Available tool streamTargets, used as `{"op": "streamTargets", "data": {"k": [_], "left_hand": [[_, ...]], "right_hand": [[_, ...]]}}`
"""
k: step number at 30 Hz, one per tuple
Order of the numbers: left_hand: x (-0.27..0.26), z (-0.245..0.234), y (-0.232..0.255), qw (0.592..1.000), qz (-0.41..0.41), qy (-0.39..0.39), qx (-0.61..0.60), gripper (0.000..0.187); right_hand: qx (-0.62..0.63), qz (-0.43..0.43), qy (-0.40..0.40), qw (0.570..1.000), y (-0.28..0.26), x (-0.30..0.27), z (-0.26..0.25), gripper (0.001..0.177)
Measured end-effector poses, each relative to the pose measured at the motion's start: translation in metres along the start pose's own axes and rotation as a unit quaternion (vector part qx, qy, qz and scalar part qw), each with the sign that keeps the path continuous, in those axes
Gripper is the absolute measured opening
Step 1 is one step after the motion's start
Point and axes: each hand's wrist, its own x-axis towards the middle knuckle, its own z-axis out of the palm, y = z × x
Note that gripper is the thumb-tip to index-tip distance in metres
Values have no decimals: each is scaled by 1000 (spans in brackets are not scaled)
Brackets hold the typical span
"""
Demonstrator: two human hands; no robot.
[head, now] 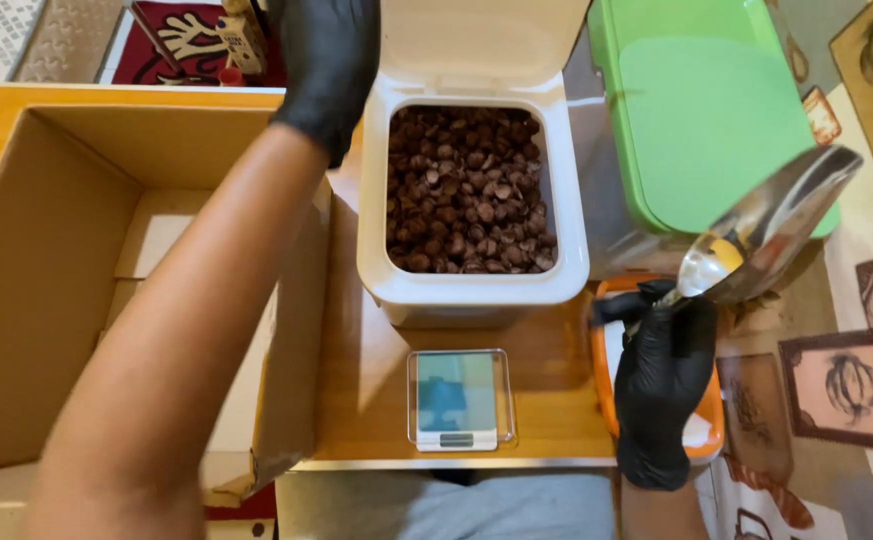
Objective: Scooping chocolate chunks from a storage container into a small plastic bag for weighing and packaging.
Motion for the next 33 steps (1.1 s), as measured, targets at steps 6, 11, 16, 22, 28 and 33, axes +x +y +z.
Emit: {"op": "streamTargets", "data": {"k": [6, 11, 16, 22, 28, 33], "left_hand": [[-33, -57, 50, 982, 40, -181, -44, 54], [-87, -66, 40, 927, 101, -342, 111, 67], [-113, -71, 34, 930, 99, -332, 125, 78], [-128, -107, 55, 914, 95, -368, 141, 86], [-159, -176, 116, 951, 150, -252, 95, 58], [-225, -158, 158, 916, -44, -199, -345, 24]], "right_hand": [[-58, 65, -38, 995, -4, -18, -28, 19], [-365, -115, -104, 918, -53, 7, -15, 21], [-513, -280, -144, 798, -39, 38, 25, 10], [-581, -202, -238, 752, -35, 51, 41, 24], [-401, -210, -166, 876, -59, 41, -13, 20], [-316, -83, 7, 945, 3, 29, -101, 17]]}}
